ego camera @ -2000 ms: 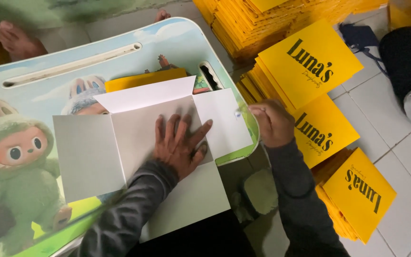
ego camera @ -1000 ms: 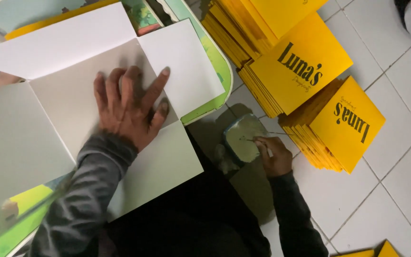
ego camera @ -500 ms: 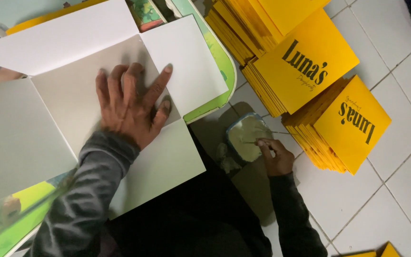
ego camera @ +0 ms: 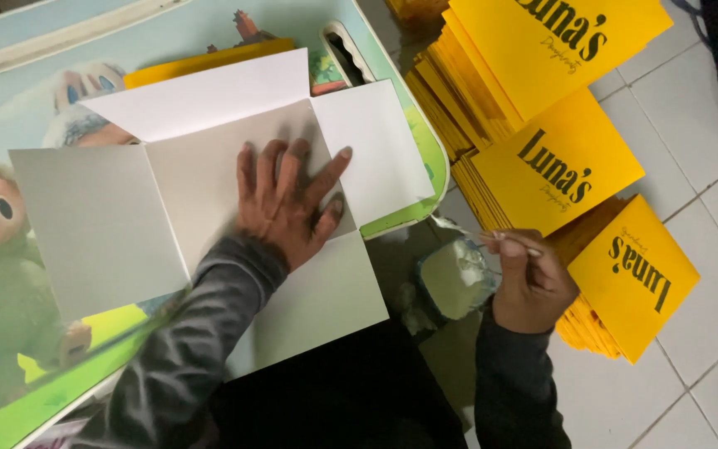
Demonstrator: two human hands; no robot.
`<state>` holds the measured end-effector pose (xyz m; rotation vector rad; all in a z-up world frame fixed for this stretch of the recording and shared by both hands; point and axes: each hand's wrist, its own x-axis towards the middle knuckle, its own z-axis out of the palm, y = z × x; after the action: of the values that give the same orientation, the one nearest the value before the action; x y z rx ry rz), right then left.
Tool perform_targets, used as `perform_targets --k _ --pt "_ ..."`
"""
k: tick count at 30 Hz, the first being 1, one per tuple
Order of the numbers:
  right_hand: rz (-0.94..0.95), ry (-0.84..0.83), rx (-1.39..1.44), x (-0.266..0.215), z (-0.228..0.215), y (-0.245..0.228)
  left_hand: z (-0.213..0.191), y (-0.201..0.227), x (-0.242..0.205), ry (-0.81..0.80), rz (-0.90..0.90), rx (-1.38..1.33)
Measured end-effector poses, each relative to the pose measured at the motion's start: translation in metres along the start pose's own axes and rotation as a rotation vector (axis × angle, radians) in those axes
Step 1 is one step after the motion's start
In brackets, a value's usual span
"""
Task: The person sits on the floor and assembles yellow printed envelopes, applying glue with a small applicator to the flap of a white paper insert, folding the insert, and pressing it into a yellow envelope, adding finished envelopes to a stack.
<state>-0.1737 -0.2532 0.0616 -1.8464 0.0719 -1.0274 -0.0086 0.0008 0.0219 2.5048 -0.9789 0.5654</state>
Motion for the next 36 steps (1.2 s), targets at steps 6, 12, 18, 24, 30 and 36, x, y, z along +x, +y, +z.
perform_targets --k 6,12,18,24,30,36 --pt "-0.219 -0.125 -0.146 0.018 0.039 0.003 -0.003 0.000 0.001 -0.003 -0.010 -0.033" --pt "-0.242 -0.202 -0.174 0.001 0.061 -0.007 -0.005 -0.001 0.000 -0.023 -0.015 -0.030" --pt "-0.248 -0.194 -0.176 0.002 0.060 -0.014 -0.002 -0.001 -0.001 -0.016 -0.017 -0.040" --pt "-0.253 -0.170 -0.196 0.010 0.040 0.006 0.001 -0.002 -0.001 -0.020 -0.018 -0.020" --pt "-0.195 -0.196 -0.034 -0.011 0.078 -0.027 -0.005 0.000 -0.001 -0.027 -0.019 -0.017" --pt "0.045 -0.056 -0.088 0.020 0.036 0.021 -0.002 -0.003 -0.001 0.009 -0.005 -0.023"
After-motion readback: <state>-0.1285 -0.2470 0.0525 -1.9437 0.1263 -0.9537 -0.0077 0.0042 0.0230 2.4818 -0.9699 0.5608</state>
